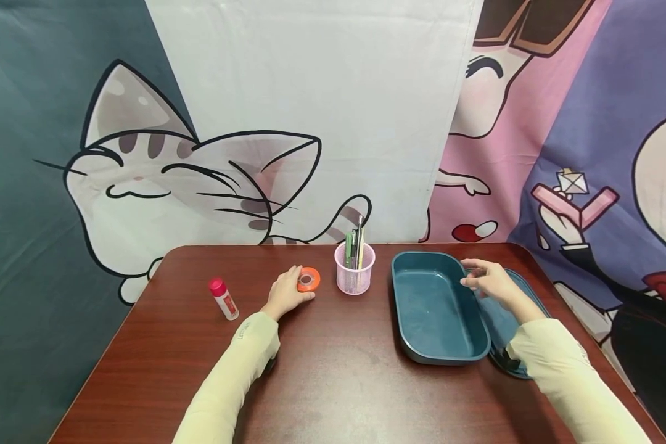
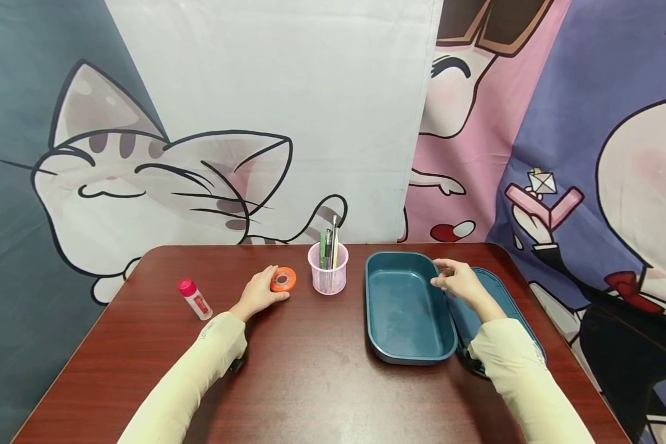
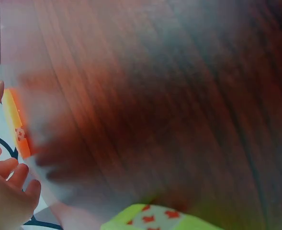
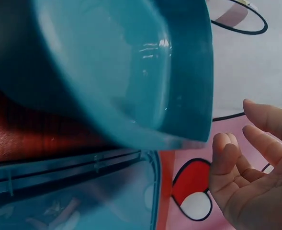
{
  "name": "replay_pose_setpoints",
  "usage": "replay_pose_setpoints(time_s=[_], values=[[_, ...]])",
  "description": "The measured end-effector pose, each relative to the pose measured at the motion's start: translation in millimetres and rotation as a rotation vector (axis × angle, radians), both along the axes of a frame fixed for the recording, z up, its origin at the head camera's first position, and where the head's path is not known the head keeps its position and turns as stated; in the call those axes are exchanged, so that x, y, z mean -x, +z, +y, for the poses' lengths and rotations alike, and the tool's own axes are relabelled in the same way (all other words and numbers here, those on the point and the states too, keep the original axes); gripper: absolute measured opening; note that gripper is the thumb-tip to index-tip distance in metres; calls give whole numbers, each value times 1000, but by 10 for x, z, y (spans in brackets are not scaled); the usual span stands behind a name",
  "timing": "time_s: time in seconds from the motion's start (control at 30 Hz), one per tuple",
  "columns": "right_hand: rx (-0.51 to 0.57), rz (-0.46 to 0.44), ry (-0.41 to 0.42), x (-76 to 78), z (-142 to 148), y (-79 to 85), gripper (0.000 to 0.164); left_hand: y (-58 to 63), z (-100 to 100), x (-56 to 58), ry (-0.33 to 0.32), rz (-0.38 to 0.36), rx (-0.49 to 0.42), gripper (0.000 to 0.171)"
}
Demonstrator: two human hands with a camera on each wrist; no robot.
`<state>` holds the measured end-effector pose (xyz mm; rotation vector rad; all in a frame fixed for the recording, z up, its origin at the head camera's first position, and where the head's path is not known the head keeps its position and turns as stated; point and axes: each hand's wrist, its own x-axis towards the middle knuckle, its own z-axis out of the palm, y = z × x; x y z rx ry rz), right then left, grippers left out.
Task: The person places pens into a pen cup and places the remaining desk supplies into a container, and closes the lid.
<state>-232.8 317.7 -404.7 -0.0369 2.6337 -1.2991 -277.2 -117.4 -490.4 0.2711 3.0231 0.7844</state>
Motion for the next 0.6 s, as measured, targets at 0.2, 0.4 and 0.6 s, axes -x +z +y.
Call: replay_pose_setpoints(time_s=[0.2, 0.4, 0.6], values=[[6, -29, -25, -21, 73, -80, 55, -20, -10, 8, -2, -5, 26, 77], [7, -50, -44, -38, 119, -181, 56, -14, -11, 10, 0, 9, 47, 75], [23, -71, -63, -60, 121, -274, 54, -18, 1, 15, 9, 23, 48, 73]])
